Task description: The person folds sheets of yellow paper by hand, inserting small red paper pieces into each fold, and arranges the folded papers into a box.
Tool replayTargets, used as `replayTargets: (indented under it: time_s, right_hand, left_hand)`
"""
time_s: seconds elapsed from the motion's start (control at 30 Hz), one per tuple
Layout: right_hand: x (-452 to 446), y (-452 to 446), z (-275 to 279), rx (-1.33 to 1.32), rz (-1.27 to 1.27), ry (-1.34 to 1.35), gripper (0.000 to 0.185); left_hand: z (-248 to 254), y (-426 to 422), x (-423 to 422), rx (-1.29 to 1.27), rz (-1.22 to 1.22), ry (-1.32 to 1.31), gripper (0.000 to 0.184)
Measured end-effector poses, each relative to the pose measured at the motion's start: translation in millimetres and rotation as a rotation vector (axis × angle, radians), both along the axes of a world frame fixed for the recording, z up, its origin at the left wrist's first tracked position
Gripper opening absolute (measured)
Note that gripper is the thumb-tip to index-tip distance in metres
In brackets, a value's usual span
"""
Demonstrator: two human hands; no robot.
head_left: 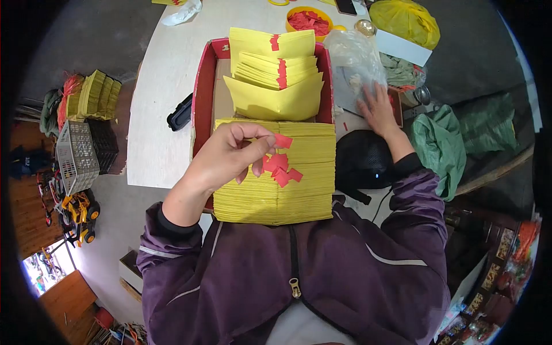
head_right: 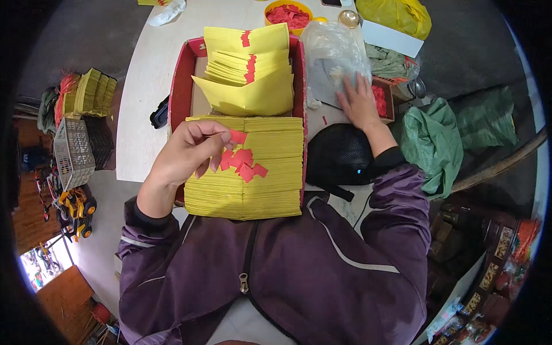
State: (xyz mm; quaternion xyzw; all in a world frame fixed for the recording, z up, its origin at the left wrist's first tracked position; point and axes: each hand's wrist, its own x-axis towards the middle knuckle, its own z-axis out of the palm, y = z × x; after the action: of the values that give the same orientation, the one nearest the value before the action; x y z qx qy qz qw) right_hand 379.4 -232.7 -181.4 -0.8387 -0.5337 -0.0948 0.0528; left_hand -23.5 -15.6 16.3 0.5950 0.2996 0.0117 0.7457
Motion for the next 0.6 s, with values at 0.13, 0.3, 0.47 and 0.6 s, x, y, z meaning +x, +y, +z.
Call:
replayTargets:
  time_s: [0.13, 0.3, 0.47, 0.6]
  right_hand:
    - [-32.1, -1.8, 13.3, -0.101, -0.065, -0.062, 0.058]
    - [-65.6, 1.9, 65.7, 0.054, 0.046, -0.006, 0.040]
    - [-164.8, 39.8, 167.3, 0.390, 0.424, 0.330, 0.033]
    - [-202.9, 45.9, 183.4, 0.369, 0.800, 0.298, 0.037]
  left_hand:
    - [2.1, 2.5, 1.0, 0.019, 0.007, -0.007, 0.017]
    - [-0.7, 4.5, 5.8, 0.028, -0.009, -0.010, 0.017]
    - [-6.5, 8.2, 6.9, 0.042, -0.118, 0.037, 0.021]
    - [-5.9, 9.8, 6.5, 0.029, -0.195, 0.022, 0.020]
